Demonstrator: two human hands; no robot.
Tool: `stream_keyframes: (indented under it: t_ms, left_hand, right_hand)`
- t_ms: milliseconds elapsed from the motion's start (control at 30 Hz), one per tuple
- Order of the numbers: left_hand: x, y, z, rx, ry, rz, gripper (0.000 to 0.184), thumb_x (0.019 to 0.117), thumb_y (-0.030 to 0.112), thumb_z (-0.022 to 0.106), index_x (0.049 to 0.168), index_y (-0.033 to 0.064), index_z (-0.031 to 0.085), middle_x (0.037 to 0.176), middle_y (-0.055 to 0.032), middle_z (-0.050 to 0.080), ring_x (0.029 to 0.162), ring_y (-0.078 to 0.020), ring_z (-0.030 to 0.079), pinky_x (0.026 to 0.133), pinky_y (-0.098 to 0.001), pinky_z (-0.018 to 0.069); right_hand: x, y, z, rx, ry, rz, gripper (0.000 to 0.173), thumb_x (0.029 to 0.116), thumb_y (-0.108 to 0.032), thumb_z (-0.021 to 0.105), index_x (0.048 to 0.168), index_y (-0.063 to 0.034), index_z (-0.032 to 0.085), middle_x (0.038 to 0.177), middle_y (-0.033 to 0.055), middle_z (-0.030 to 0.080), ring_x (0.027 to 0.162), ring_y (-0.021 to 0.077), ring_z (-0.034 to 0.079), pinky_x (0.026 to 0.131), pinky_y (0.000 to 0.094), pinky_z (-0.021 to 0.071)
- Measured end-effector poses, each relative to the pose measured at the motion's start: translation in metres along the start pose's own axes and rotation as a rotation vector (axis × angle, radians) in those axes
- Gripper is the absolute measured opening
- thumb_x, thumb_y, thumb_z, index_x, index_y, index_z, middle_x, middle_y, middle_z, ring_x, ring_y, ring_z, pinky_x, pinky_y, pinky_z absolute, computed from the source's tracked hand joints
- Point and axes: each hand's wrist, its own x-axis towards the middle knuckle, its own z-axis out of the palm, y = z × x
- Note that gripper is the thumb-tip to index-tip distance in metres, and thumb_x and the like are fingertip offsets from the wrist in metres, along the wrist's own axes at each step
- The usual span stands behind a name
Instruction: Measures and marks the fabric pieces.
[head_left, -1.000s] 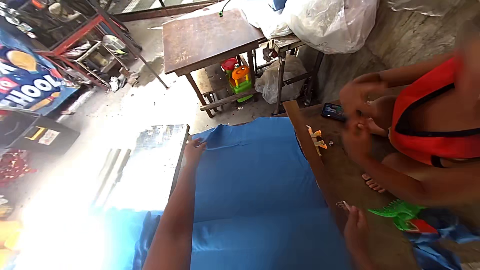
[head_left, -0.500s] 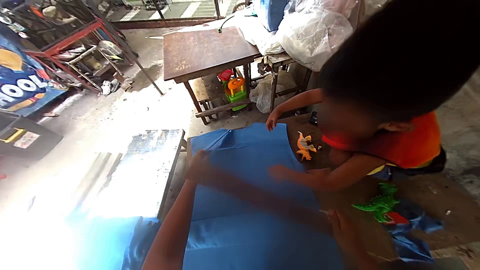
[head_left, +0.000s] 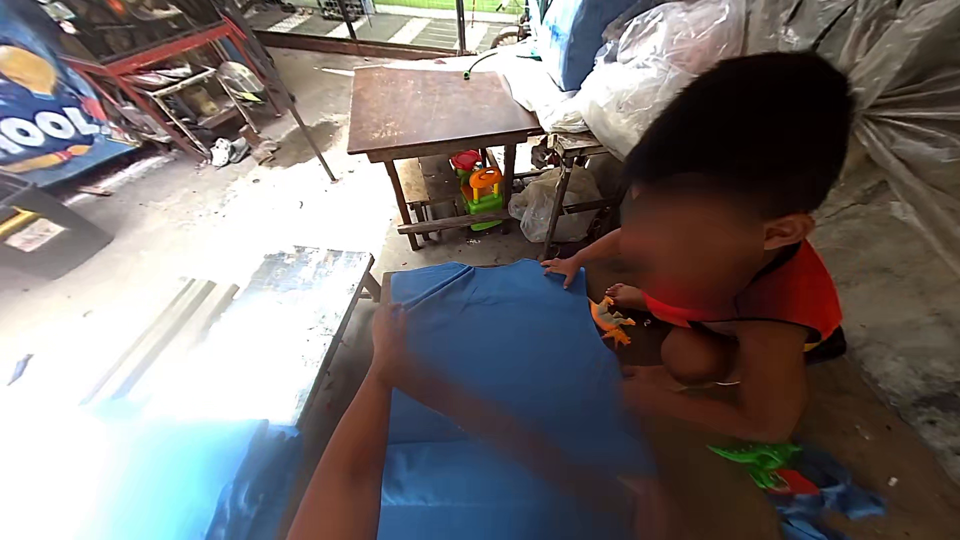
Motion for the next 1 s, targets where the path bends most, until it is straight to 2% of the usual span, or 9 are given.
stream_keyframes:
  t_ms: [67,300,367,500,567,633,767,900,1000]
  left_hand:
    - [0.006,0.003,-0.01,-0.001,-0.025,-0.059,0.039,0.1093,0.024,0.046,0.136,-0.0014,0.059,0.134,-0.0263,0.061,0.124,-0.0424,0.06,0.107,-0.0593,0.044]
    - [0.031,0.032,-0.027,-0.004,-0.094,-0.187,0.044,0.107,0.03,0.054,0.133,-0.0044,0.061,0.128,-0.0278,0.065,0.124,-0.0452,0.06,0.107,-0.0624,0.0416]
    - [0.04,0.034,-0.025,0.035,-0.124,-0.204,0.047,0.1059,0.033,0.056,0.132,-0.0061,0.06,0.125,-0.0295,0.065,0.122,-0.0468,0.06,0.105,-0.0634,0.0421]
    - [0.07,0.022,-0.012,0.146,-0.07,-0.216,0.045,0.1005,0.036,0.065,0.128,0.0004,0.065,0.119,-0.0256,0.068,0.116,-0.0449,0.063,0.097,-0.0677,0.0464]
    - [0.075,0.021,-0.011,0.15,-0.038,-0.199,0.041,0.0999,0.035,0.066,0.124,0.0012,0.067,0.118,-0.0252,0.068,0.115,-0.0452,0.063,0.095,-0.0677,0.0472]
    - [0.079,0.016,-0.009,0.104,0.015,-0.123,0.037,0.1001,0.03,0.066,0.12,-0.0009,0.068,0.121,-0.0271,0.066,0.118,-0.0459,0.061,0.1,-0.0658,0.0453]
    - [0.055,0.024,-0.004,-0.033,0.167,0.226,0.036,0.1019,0.027,0.062,0.119,-0.005,0.067,0.122,-0.0282,0.064,0.114,-0.0432,0.061,0.098,-0.0572,0.048]
    - [0.024,-0.005,0.021,0.133,-0.043,0.753,0.021,0.0937,0.016,0.067,0.105,-0.002,0.071,0.117,-0.0198,0.07,0.113,-0.0387,0.065,0.099,-0.054,0.051]
    - [0.015,-0.012,0.032,0.202,-0.189,0.68,0.037,0.0892,0.018,0.075,0.121,0.001,0.068,0.129,-0.0202,0.065,0.123,-0.04,0.06,0.106,-0.055,0.047]
  right_hand:
    - [0.001,-0.018,-0.006,-0.049,-0.001,0.025,0.025,0.0999,0.002,0.047,0.1,0.0194,0.065,0.087,0.0317,0.068,0.079,0.0435,0.071,0.075,0.0515,0.0578]
    - [0.012,-0.052,-0.011,-0.113,-0.044,0.104,0.027,0.1003,0.004,0.044,0.101,0.0229,0.063,0.093,0.0366,0.068,0.086,0.0481,0.07,0.082,0.0515,0.0559]
    - [0.014,-0.054,-0.011,-0.067,-0.011,0.13,0.028,0.1,0.005,0.043,0.099,0.0244,0.062,0.089,0.0355,0.067,0.083,0.0415,0.07,0.081,0.0452,0.056]
    - [0.019,-0.043,-0.005,0.225,0.105,0.266,0.039,0.1058,-0.003,0.029,0.1,0.0294,0.049,0.077,0.0181,0.059,0.074,0.0032,0.06,0.076,0.015,0.0496]
    - [0.02,-0.043,-0.004,0.232,0.092,0.279,0.039,0.1059,-0.003,0.029,0.1,0.0296,0.049,0.077,0.018,0.059,0.075,0.0028,0.06,0.076,0.0148,0.0498]
    - [0.021,-0.045,-0.003,0.183,0.087,0.263,0.037,0.1038,0.0,0.032,0.098,0.0303,0.051,0.077,0.0227,0.06,0.075,0.0083,0.061,0.077,0.0182,0.0502]
    - [0.025,-0.048,-0.002,0.214,0.113,0.297,0.038,0.1045,0.0,0.029,0.096,0.0295,0.051,0.074,0.0178,0.058,0.072,-0.0012,0.058,0.074,0.0108,0.0468]
    - [0.027,-0.045,-0.001,0.229,0.099,0.313,0.038,0.105,0.0,0.029,0.098,0.0307,0.051,0.076,0.0208,0.06,0.073,0.004,0.06,0.075,0.015,0.0487]
    - [0.027,-0.044,-0.002,0.206,0.074,0.327,0.038,0.1058,0.0,0.029,0.1,0.03,0.052,0.077,0.022,0.06,0.074,0.0073,0.06,0.076,0.0175,0.0498]
